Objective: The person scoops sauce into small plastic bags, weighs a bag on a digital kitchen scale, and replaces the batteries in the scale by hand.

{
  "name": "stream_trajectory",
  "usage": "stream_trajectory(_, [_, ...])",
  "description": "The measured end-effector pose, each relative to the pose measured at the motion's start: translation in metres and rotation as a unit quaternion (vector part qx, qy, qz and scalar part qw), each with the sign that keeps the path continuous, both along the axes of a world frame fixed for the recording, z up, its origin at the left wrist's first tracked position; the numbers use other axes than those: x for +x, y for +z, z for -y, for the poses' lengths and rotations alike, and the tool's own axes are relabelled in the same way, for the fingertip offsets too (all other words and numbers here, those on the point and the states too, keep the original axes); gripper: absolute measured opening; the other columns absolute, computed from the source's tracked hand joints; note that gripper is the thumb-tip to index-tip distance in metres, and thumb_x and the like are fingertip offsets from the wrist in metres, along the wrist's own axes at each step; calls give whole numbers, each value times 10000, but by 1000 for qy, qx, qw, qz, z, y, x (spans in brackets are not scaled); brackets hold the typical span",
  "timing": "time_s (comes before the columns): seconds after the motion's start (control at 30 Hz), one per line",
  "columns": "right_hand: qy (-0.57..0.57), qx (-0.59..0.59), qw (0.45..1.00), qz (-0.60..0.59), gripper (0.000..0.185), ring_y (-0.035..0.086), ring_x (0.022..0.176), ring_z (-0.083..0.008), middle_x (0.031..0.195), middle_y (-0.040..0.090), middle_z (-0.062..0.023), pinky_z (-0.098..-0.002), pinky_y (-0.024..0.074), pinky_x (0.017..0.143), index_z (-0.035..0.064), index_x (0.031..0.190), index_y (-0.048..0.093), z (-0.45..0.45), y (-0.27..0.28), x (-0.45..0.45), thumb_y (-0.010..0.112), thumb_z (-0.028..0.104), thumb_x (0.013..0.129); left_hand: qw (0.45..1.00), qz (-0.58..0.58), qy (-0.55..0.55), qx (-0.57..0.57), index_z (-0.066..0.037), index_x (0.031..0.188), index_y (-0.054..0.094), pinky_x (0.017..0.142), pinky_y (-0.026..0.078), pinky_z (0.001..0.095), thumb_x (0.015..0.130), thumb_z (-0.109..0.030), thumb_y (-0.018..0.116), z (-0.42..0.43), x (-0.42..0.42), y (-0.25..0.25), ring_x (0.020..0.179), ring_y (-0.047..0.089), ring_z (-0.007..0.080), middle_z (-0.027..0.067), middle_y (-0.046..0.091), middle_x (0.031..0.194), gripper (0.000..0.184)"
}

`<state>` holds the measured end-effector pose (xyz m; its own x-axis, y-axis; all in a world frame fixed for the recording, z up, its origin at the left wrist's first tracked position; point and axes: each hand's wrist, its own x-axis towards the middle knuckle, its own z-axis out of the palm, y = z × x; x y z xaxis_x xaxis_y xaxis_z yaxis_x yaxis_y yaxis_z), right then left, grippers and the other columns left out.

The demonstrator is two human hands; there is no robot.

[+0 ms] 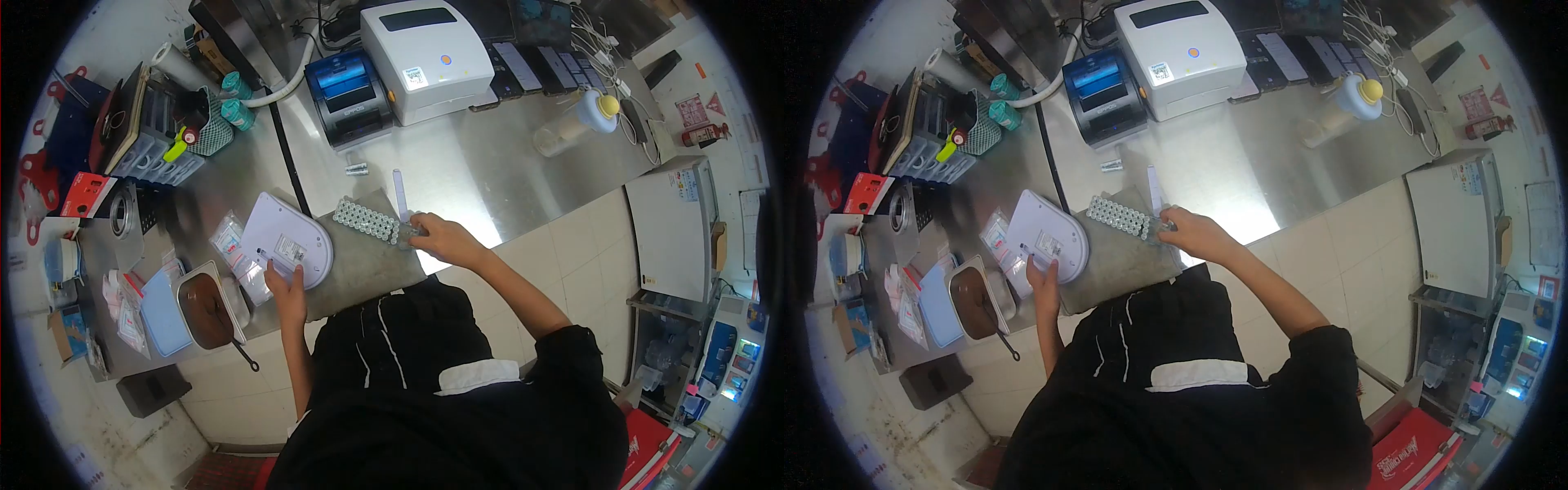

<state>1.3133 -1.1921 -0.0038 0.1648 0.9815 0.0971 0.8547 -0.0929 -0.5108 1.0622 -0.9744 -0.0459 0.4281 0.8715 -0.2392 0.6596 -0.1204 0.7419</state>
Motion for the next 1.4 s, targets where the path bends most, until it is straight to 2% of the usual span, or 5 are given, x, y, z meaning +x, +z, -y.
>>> stream_trajectory(0.1, [-237,-216,893,-317,143,578,878,-277,1018,563,-98,-321,475,776,73,926,605,-1,10,1,563,76,788,999,13,-20,-26,61,1343,179,1067,145,405,846,-299,551,-1,2,12,1299,157,371,274,150,1374,717])
stream_trajectory(0.17, [-76,56,982,-165,177,610,809,-236,943,601,-86,-276,499,725,69,970,604,17,-23,3,561,40,801,1000,9,-18,-24,62,1341,182,1065,153,402,848,-299,550,-1,1,10,1293,169,366,267,160,1369,713])
stream_trajectory(0.3, [-182,83,925,-323,196,633,807,-164,911,631,-75,-233,510,669,39,1003,606,24,-23,-8,563,18,812,1000,-5,-3,-12,83,1335,219,1063,166,363,848,-290,551,2,4,16,1282,228,330,253,230,1361,697])
stream_trajectory(0.37, [-322,104,746,-573,195,637,825,-134,909,642,-87,-219,514,654,-1,1015,604,24,-22,-16,566,27,826,1000,3,-11,-16,73,1337,205,1062,167,378,851,-289,546,-3,-1,8,1280,215,342,252,206,1360,695])
stream_trajectory(1.4, [-366,177,690,-598,113,579,679,-88,815,635,-45,-203,445,604,19,921,568,16,-5,-33,592,52,815,999,0,-26,-29,48,1345,197,1068,152,394,862,-327,537,-4,-3,9,1299,163,378,271,137,1383,700])
